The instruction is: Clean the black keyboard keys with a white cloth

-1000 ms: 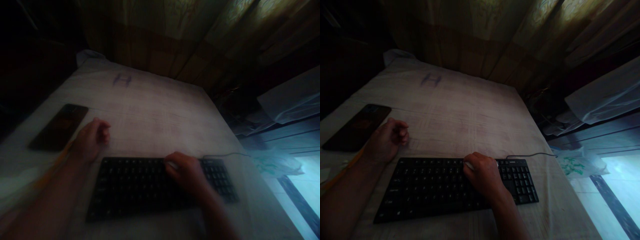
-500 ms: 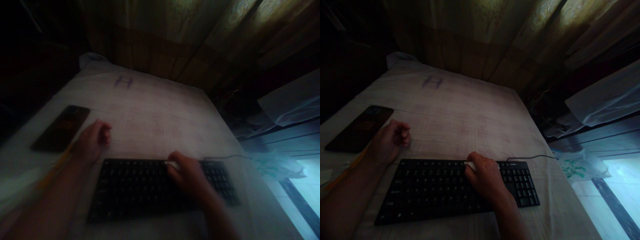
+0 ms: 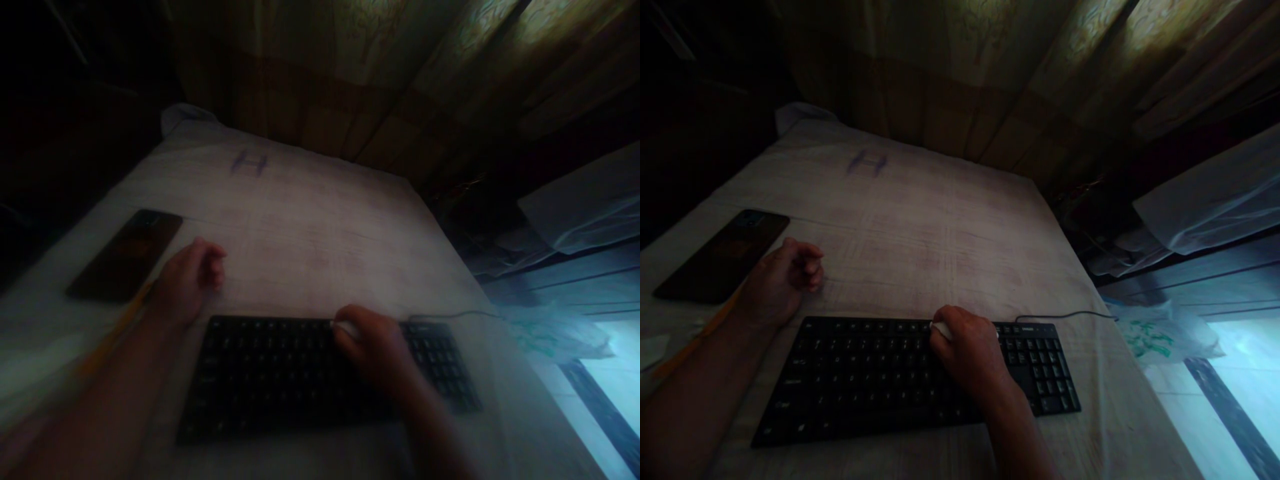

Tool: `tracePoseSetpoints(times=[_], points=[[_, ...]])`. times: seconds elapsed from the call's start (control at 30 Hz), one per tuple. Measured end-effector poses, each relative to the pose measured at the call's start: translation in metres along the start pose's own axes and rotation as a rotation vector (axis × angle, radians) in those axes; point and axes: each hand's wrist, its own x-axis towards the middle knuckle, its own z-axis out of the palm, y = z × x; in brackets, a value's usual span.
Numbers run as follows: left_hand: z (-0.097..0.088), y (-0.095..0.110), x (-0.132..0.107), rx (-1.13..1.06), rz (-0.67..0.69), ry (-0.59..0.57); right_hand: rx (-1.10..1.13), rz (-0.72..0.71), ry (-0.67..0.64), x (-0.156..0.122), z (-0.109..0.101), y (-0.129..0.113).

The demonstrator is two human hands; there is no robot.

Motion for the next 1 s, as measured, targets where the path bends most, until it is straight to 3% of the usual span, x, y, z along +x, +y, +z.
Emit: tracePoseSetpoints(times=[0.33, 1.0], points=[[-0.003, -0.003, 0.002, 0.032, 0.033, -0.038, 0.161, 0.008, 0.068, -0.002, -0.007, -0.003], [-0.004, -0.004, 0.002, 0.025, 0.012, -0.016, 0.299, 0.016, 0.085, -0.001, 0.004, -0.009]])
